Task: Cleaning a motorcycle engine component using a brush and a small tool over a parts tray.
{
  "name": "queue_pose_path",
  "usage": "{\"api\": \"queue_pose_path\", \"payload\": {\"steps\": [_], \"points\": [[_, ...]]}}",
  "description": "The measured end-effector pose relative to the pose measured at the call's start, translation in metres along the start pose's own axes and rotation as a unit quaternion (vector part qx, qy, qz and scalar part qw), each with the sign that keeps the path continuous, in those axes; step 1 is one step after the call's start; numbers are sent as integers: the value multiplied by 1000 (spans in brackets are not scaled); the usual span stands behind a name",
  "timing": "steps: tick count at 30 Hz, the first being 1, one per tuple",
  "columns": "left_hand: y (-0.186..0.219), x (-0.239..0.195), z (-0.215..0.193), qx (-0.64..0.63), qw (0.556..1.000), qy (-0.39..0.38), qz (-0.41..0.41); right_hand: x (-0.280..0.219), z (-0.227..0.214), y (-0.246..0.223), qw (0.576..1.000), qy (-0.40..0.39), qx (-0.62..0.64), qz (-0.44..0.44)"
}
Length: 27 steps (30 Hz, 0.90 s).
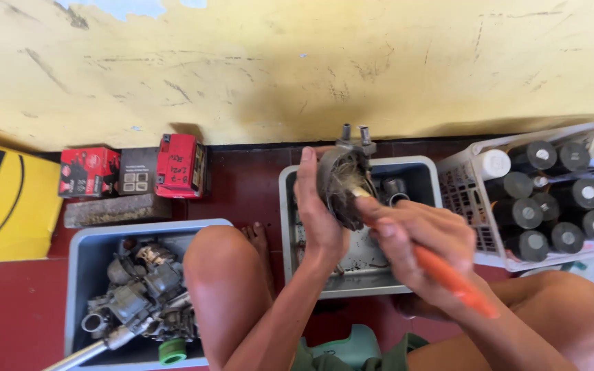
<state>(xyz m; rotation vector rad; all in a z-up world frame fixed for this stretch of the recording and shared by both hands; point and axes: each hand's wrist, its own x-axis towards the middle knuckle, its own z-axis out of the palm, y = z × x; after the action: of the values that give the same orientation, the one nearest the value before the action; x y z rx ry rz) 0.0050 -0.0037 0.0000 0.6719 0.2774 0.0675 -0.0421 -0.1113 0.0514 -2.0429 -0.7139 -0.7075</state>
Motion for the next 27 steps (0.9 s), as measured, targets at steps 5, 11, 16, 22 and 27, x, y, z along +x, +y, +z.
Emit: {"api": "queue_pose_path", "payload": {"steps": [5,11,16,22,27], "points": [[26,-4,0,307,927,-93,196,17,-11,-2,893,34,170,415],[25,-2,0,272,949,-78,139,-11,10,-4,955,68,124,262],[23,0,1,267,955,-63,116,-2,-1,4,995,97,-21,22],[32,1,-4,264,938,-222,-32,12,-42,12,892,-16,167,419],[42,3,-7,95,979,-149,-106,3,-68,13,958,107,83,252]]}}
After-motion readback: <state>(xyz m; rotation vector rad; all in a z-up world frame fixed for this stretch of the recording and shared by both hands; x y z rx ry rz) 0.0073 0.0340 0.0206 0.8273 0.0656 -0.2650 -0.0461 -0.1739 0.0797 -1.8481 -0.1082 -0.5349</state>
